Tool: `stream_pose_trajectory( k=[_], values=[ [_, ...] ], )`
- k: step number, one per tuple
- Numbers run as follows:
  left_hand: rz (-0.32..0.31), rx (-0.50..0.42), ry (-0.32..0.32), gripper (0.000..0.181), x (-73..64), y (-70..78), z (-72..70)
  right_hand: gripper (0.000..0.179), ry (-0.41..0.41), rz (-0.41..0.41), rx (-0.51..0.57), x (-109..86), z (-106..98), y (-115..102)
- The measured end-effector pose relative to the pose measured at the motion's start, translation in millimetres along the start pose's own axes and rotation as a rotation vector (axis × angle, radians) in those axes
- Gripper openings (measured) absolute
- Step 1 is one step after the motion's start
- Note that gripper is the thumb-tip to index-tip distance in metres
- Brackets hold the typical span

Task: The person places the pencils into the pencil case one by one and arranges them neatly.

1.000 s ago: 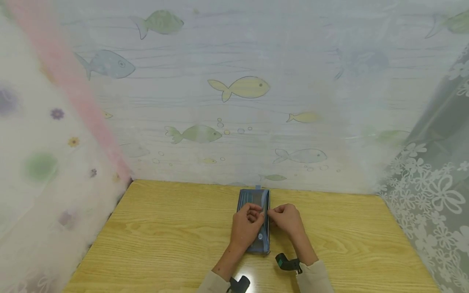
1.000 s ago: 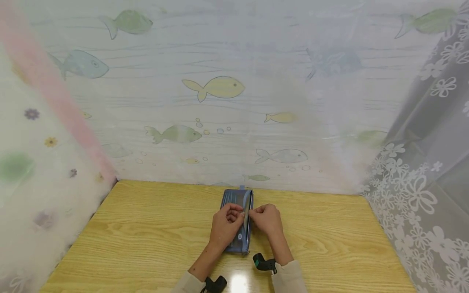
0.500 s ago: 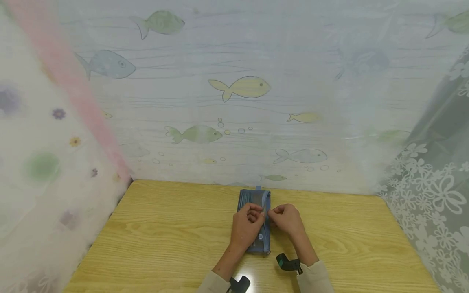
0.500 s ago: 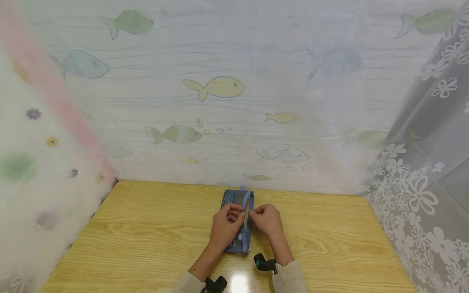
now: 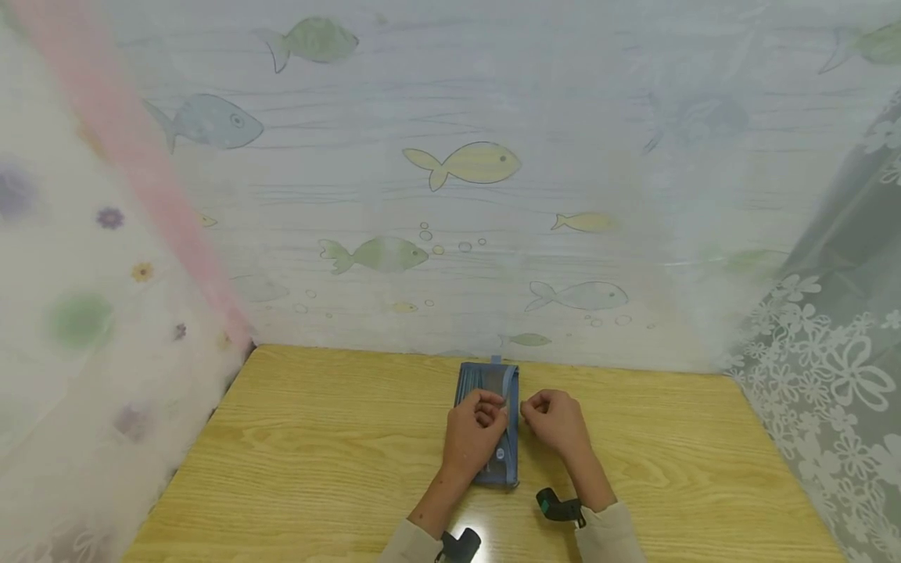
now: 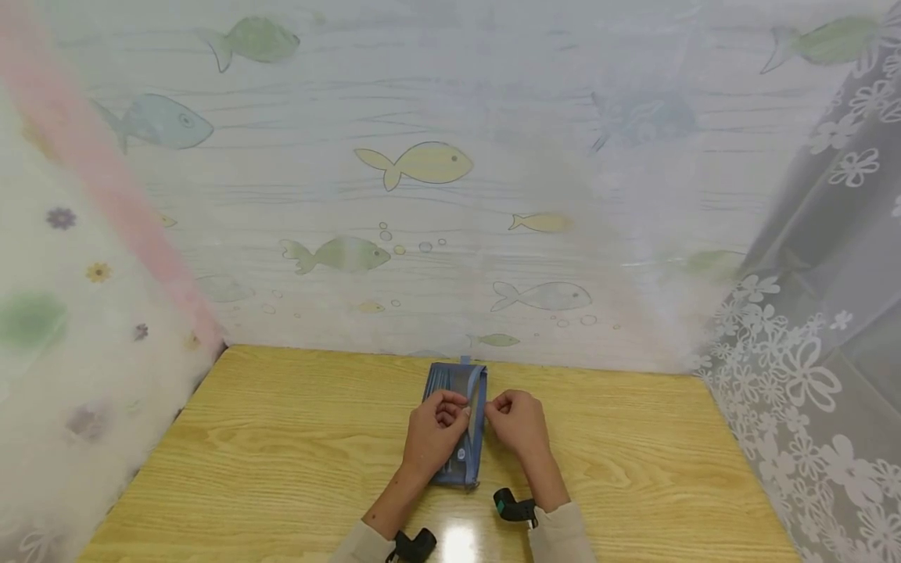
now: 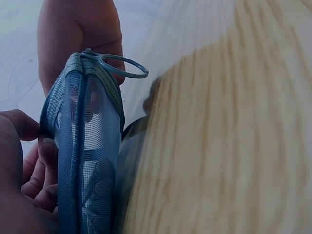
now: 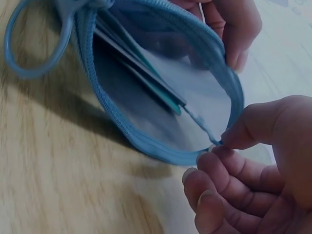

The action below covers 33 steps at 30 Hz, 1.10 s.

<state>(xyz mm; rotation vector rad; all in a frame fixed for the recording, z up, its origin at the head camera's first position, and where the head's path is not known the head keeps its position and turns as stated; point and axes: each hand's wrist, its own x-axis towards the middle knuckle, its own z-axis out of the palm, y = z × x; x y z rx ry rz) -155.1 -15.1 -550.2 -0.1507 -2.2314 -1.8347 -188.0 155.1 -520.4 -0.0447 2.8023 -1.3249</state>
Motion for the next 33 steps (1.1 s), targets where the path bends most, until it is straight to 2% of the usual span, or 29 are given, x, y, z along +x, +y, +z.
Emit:
stream_pose_trajectory(
  k=[5,11,17,21,24,33],
  values=[
    [0.021,0.048,-0.011,0.009,0.2,-2.2,0.6,0.012,0.031,-0.053,-0.029,-0.8,-1.1,1.3],
    [0.133,0.156,-0.020,0.011,1.9,-3.4,0.2,0.012,0.073,-0.106,-0.086,-3.1,-3.1,2.4],
    [0.173,0.293,-0.029,0.009,1.9,-1.2,4.2,0.011,0.107,-0.095,-0.104,-6.9,-8.1,13.2],
    [0.163,0.402,-0.015,0.008,1.3,2.6,9.8,0.011,0.111,-0.081,-0.090,-9.0,-12.4,19.2],
    [0.155,0.477,0.005,0.009,0.5,2.2,15.6,0.012,0.114,-0.099,-0.106,-11.7,-15.1,22.5],
    [0.088,0.596,0.061,0.013,0.8,8.5,29.2,0.012,0.177,-0.123,-0.184,-18.8,-26.3,36.6]
  ],
)
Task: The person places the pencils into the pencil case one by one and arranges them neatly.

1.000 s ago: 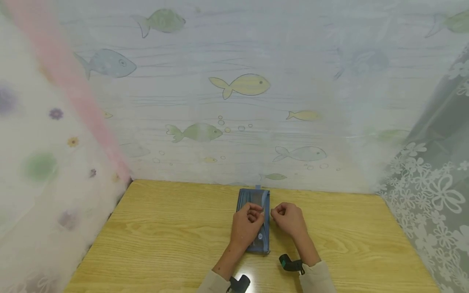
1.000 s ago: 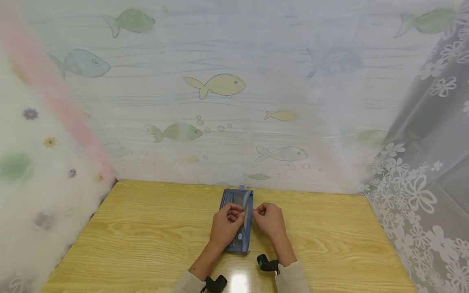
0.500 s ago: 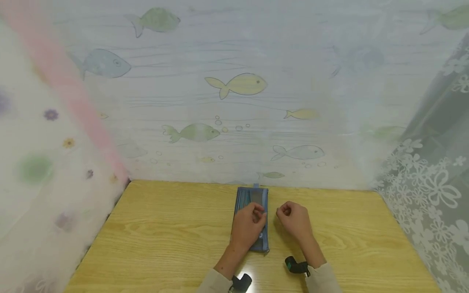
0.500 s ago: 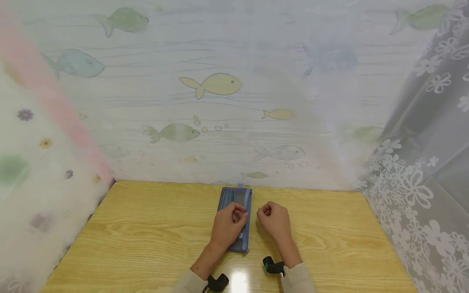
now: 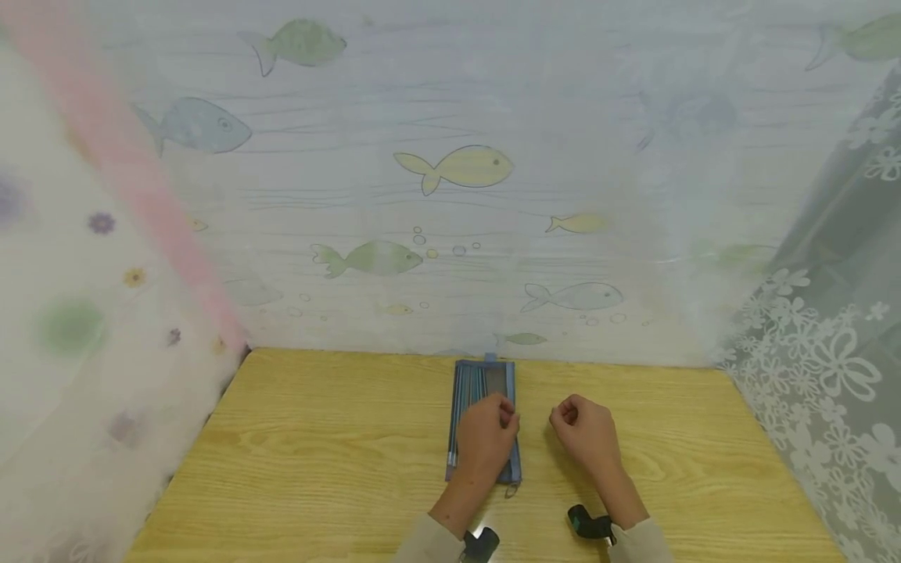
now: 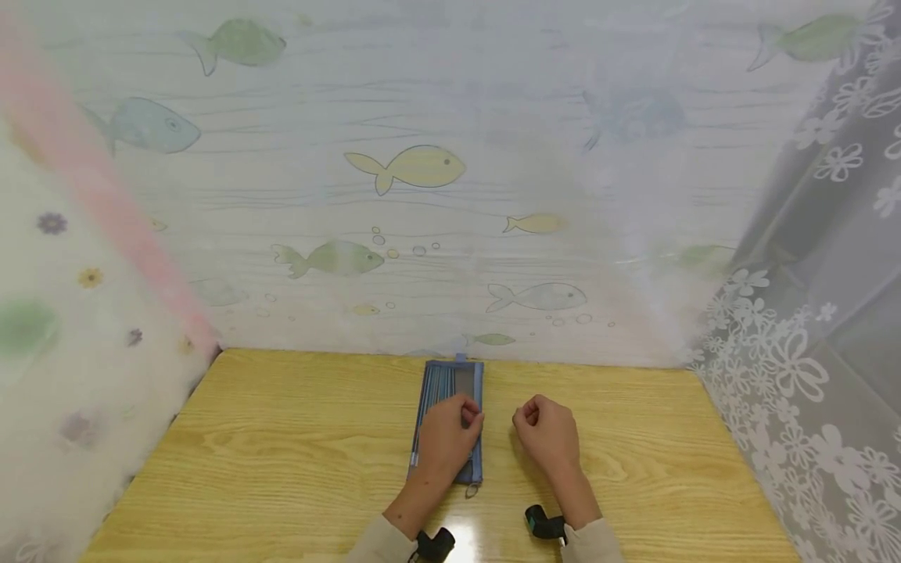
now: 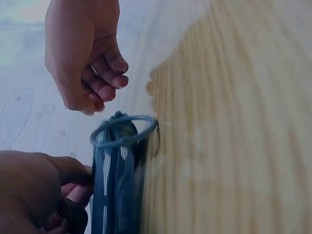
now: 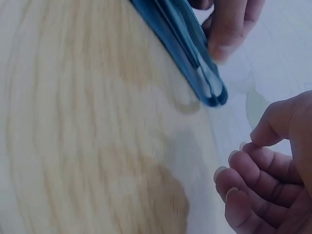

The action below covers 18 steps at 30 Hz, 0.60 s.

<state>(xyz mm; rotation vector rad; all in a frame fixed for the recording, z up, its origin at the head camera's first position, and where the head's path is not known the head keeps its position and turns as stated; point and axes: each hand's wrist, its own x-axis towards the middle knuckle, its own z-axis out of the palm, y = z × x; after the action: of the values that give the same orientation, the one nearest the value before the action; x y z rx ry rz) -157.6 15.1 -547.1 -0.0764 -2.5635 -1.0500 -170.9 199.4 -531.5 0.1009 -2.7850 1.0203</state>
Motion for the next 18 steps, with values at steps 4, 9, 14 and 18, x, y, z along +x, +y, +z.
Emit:
stream_pose_trajectory(
  k=[4,9,14,18],
  values=[
    [-0.014,0.071,0.038,0.014,-3.7,5.1,6.4,0.013,0.001,0.000,-0.011,-1.4,-2.2,3.1],
    [-0.048,0.154,0.062,0.013,-6.4,9.6,10.0,0.013,-0.006,-0.012,-0.011,-1.5,-1.8,3.6],
    [-0.063,0.216,0.059,0.010,-7.1,10.9,8.8,0.013,0.004,-0.046,-0.019,-1.5,-1.4,4.5],
    [-0.055,0.204,0.039,0.007,-7.9,11.4,6.3,0.012,-0.002,-0.046,-0.031,-1.3,-4.2,6.7]
  ],
)
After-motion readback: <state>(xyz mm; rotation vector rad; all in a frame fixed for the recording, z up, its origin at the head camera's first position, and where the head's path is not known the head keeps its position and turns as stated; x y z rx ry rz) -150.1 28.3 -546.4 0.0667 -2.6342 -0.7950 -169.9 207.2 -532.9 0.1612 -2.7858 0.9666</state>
